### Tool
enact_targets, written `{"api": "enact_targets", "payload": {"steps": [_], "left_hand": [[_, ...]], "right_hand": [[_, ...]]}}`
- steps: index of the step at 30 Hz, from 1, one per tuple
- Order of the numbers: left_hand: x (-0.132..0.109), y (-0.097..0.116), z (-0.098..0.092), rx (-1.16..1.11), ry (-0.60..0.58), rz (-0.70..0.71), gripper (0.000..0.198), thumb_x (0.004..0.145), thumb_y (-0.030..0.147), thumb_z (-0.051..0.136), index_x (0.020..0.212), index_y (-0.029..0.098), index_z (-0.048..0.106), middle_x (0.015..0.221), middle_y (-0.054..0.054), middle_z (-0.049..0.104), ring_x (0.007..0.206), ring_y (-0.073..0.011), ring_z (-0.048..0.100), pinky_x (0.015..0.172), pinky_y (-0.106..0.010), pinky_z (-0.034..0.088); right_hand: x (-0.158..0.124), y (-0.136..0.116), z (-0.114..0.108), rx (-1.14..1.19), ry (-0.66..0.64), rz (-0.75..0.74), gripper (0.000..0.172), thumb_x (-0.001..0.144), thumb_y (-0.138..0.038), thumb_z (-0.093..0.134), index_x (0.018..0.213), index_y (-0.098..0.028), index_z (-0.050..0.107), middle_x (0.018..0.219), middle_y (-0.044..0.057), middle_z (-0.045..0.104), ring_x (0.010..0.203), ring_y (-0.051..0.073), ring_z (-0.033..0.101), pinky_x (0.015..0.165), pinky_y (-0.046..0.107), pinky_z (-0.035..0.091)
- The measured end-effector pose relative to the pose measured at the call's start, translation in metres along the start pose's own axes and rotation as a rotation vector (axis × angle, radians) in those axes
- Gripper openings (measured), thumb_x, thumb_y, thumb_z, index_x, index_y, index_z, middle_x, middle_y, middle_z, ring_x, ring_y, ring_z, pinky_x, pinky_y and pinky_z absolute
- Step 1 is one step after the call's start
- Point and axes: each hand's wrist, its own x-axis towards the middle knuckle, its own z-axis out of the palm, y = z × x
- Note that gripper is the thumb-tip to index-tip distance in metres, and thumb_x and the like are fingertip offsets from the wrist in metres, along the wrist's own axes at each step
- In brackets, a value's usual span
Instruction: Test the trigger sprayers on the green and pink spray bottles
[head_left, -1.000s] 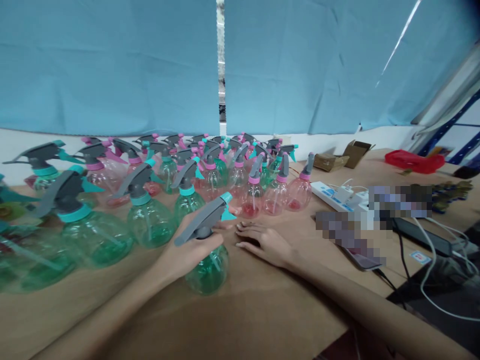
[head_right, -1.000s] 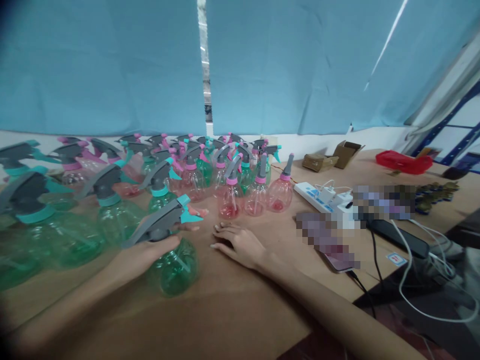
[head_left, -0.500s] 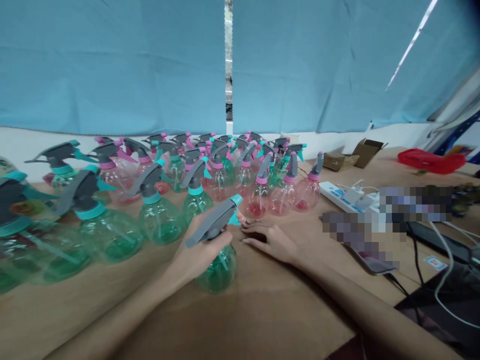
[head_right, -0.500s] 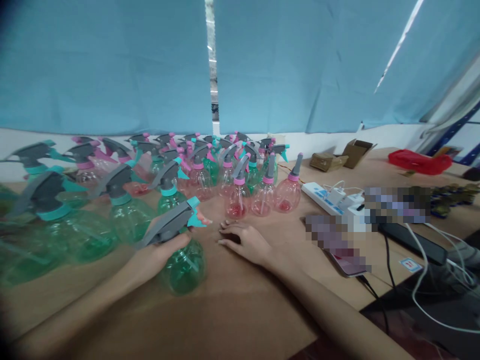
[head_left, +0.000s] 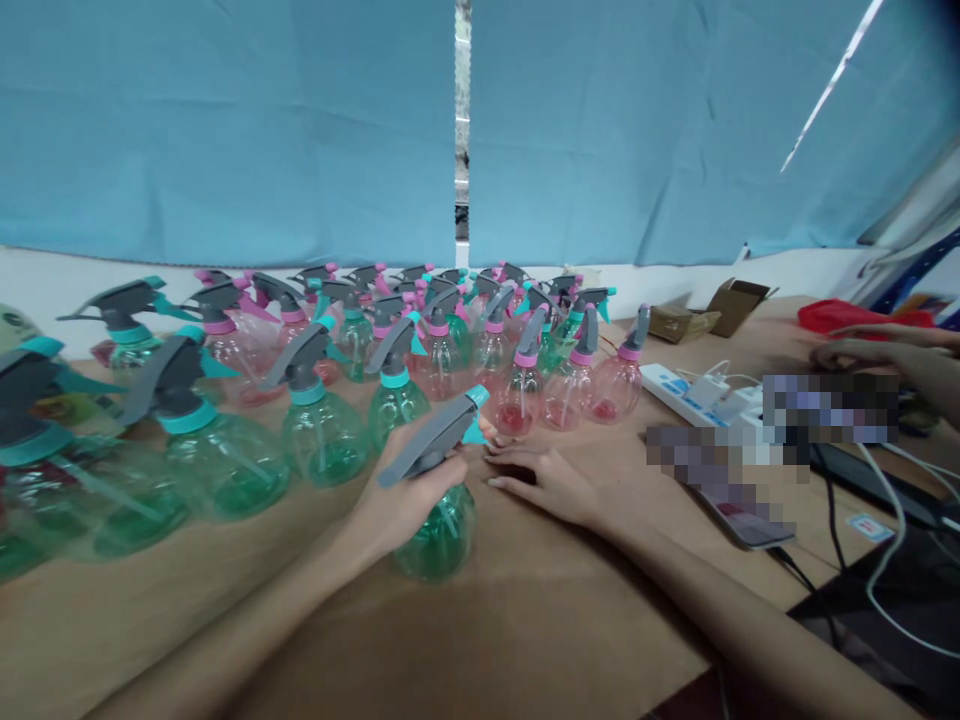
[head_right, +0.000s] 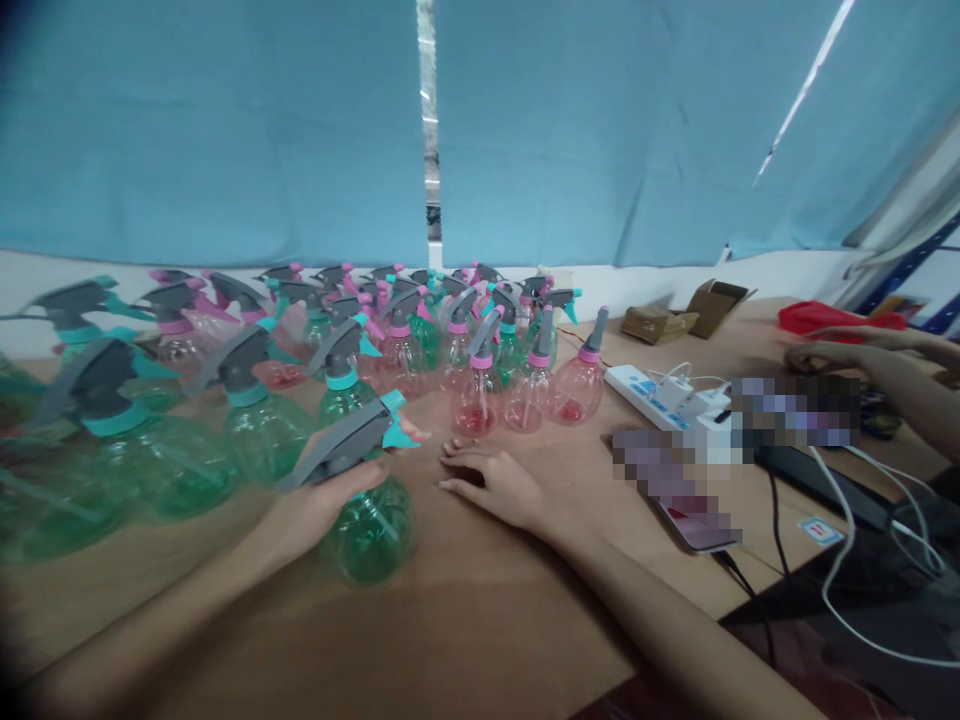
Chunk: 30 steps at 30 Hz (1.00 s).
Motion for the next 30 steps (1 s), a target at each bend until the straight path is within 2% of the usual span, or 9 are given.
{"api": "enact_targets", "payload": {"steps": [7, 10, 14, 23, 30], "left_hand": [[-0.001, 0.004, 0.002, 0.046, 0.060, -0.025, 0.013, 0.074, 0.031, 0.050, 0.083, 0.023, 0.056, 0.073, 0.002, 0.061, 0.069, -0.0178, 0.057, 0.064, -0.029, 0.046], [0.000, 0.006, 0.004, 0.062, 0.084, -0.028, 0.012, 0.074, 0.034, 0.050, 0.080, 0.024, 0.053, 0.070, 0.002, 0.057, 0.066, -0.0173, 0.054, 0.061, -0.028, 0.045], [0.000, 0.008, 0.003, 0.115, 0.061, -0.034, 0.011, 0.075, 0.035, 0.047, 0.074, 0.024, 0.049, 0.066, 0.003, 0.052, 0.062, -0.0169, 0.052, 0.060, -0.029, 0.044], [0.000, 0.010, 0.003, 0.120, 0.081, -0.087, 0.015, 0.074, 0.038, 0.048, 0.074, 0.024, 0.051, 0.068, 0.001, 0.057, 0.066, -0.0188, 0.056, 0.061, -0.030, 0.045], [0.000, 0.012, 0.002, 0.148, 0.080, -0.082, 0.014, 0.070, 0.037, 0.050, 0.071, 0.024, 0.055, 0.065, 0.000, 0.060, 0.063, -0.0209, 0.057, 0.059, -0.031, 0.044]], "right_hand": [[-0.002, 0.002, -0.002, -0.096, -0.044, -0.014, 0.042, 0.093, -0.040, 0.045, 0.127, -0.019, 0.054, 0.131, 0.008, 0.056, 0.127, 0.021, 0.046, 0.107, 0.040, 0.037], [-0.003, 0.003, -0.003, -0.159, -0.048, 0.010, 0.045, 0.092, -0.044, 0.045, 0.130, -0.022, 0.051, 0.136, 0.007, 0.051, 0.128, 0.022, 0.045, 0.107, 0.042, 0.037], [-0.004, 0.003, -0.004, -0.181, -0.061, 0.023, 0.045, 0.092, -0.045, 0.044, 0.131, -0.023, 0.051, 0.137, 0.007, 0.051, 0.127, 0.023, 0.046, 0.106, 0.043, 0.038], [-0.005, 0.008, 0.000, -0.149, -0.025, 0.006, 0.047, 0.090, -0.046, 0.047, 0.131, -0.023, 0.050, 0.136, 0.009, 0.051, 0.125, 0.024, 0.047, 0.105, 0.046, 0.039], [-0.005, 0.007, -0.001, -0.145, -0.045, 0.011, 0.049, 0.090, -0.047, 0.047, 0.132, -0.021, 0.049, 0.136, 0.009, 0.051, 0.127, 0.023, 0.046, 0.107, 0.043, 0.037]]}}
